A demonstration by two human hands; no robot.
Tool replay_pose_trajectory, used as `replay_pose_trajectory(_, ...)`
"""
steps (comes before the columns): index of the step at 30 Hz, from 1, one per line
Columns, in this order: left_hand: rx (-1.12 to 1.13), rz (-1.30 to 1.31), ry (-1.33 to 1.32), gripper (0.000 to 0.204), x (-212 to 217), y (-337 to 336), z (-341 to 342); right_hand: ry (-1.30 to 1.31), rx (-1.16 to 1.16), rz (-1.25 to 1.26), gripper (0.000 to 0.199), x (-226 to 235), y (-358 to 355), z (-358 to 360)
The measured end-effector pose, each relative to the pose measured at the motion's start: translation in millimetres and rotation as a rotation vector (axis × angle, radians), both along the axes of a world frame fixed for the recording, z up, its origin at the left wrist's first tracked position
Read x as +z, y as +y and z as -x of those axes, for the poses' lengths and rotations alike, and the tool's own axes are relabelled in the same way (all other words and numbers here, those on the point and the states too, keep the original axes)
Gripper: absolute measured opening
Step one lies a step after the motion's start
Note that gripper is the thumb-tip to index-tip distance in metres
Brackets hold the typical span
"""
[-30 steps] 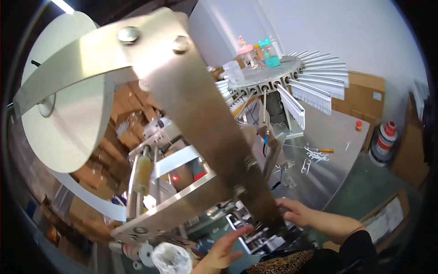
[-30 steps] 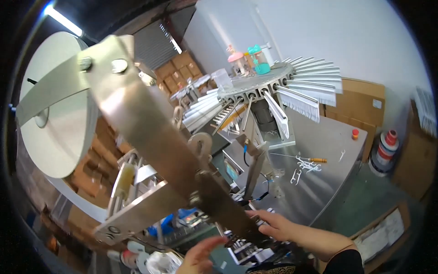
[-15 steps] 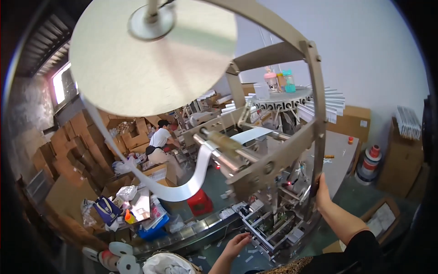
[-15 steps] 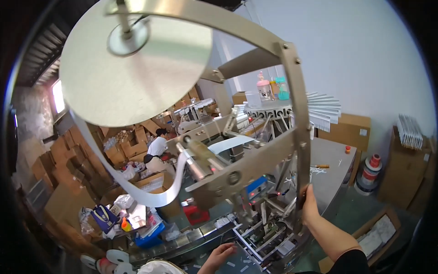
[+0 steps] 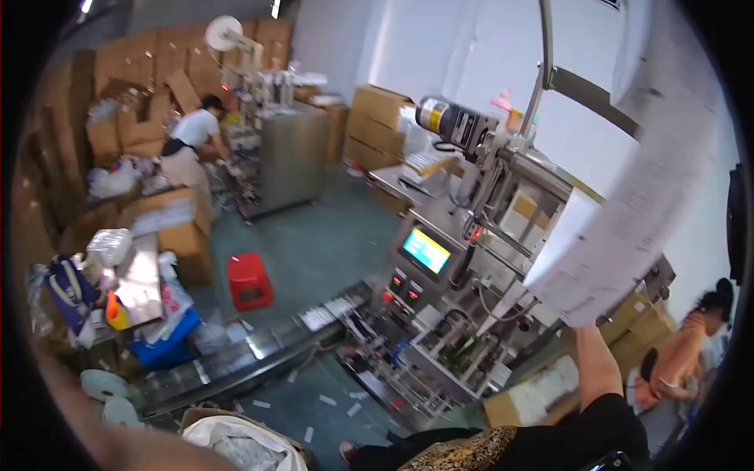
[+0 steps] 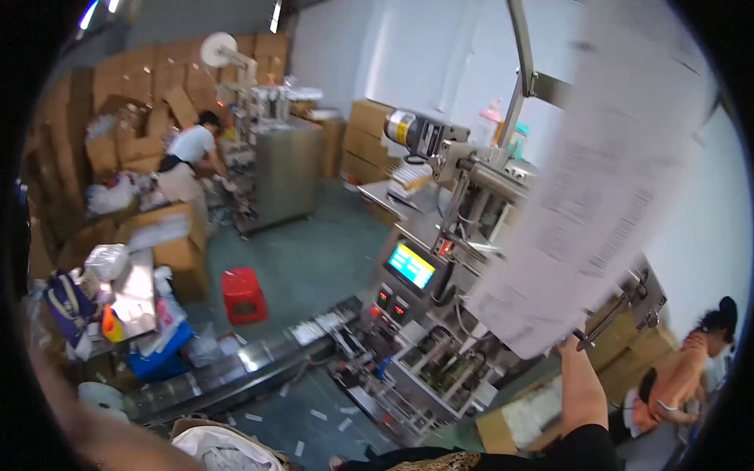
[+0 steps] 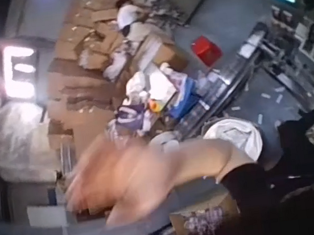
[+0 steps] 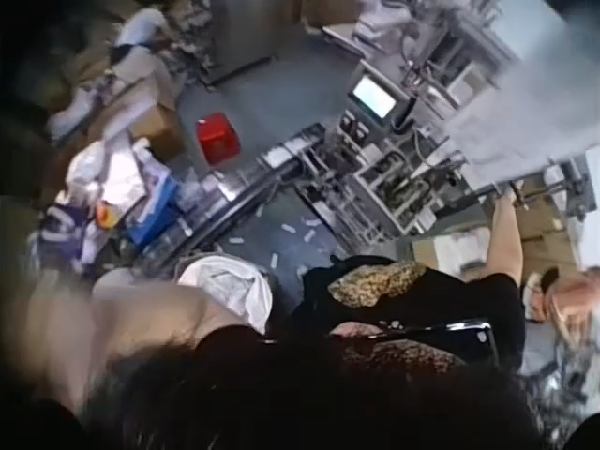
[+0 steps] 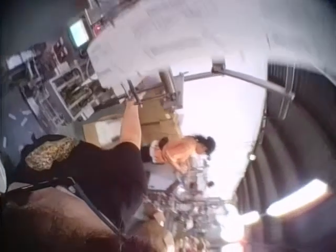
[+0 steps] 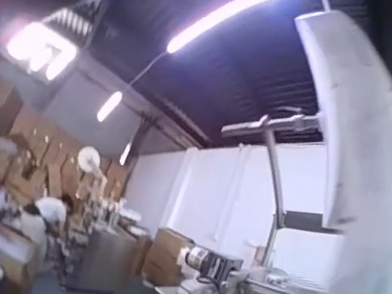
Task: Operating a rotary packaging machine to sort and process flexible white rectangular items on a production line.
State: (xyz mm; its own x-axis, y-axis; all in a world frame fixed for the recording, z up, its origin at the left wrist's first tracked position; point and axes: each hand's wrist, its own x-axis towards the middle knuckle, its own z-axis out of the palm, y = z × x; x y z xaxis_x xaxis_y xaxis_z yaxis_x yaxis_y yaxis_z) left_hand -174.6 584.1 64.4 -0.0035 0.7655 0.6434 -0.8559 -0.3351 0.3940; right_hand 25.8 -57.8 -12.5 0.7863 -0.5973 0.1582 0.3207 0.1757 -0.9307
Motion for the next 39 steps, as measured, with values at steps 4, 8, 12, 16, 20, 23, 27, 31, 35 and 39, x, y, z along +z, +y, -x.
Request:
replay_pose_trajectory(4,-0.096,0.019,0.233,0.042,-25.9,25.5,-61.2,0.030,-0.108,0.056,0.040,-9.0,-6.0,28.8)
replay_pose_trajectory(8,-0.089,-0.031,0.394,0.040,-29.5,25.3,-104.0,-0.011,-0.115,0.045,0.039,-41.1,-25.7,22.7)
replay_pose_trajectory(12,-0.030,-0.090,0.501,0.038,-43.5,40.7,-128.4,-0.107,-0.082,0.011,0.038,-84.4,-101.7,29.5)
replay_pose_trajectory(16,-0.030,-0.178,0.580,0.037,-39.9,41.1,-190.7,-0.228,-0.124,-0.032,0.038,-103.2,-129.5,3.8)
replay_pose_trajectory(20,-0.156,-0.304,0.673,0.035,-46.3,19.2,-291.3,-0.317,-0.302,-0.039,0.037,-82.8,-151.6,19.6)
replay_pose_trajectory(23,-0.260,-0.475,0.723,0.035,-52.4,12.5,-375.1,-0.384,-0.487,-0.080,0.036,-92.6,-128.8,42.0)
replay_pose_trajectory(27,-0.386,-0.695,0.734,0.034,-64.7,3.9,-488.5,-0.507,-0.735,-0.096,0.036,-125.3,-40.2,81.0)
replay_pose_trajectory(31,-0.400,-1.500,0.598,0.046,-234.2,-98.6,-555.5,-0.194,-0.989,-0.079,0.018,-235.3,105.8,141.5)
replay_pose_trajectory(35,-0.448,-1.592,0.489,0.047,-280.4,-175.4,-586.5,0.495,-0.630,0.167,0.023,-239.9,306.7,77.6)
replay_pose_trajectory(39,-0.380,-1.532,0.317,0.046,-310.8,-227.0,-634.4,0.858,-0.048,-0.160,0.070,-318.3,413.1,99.3)
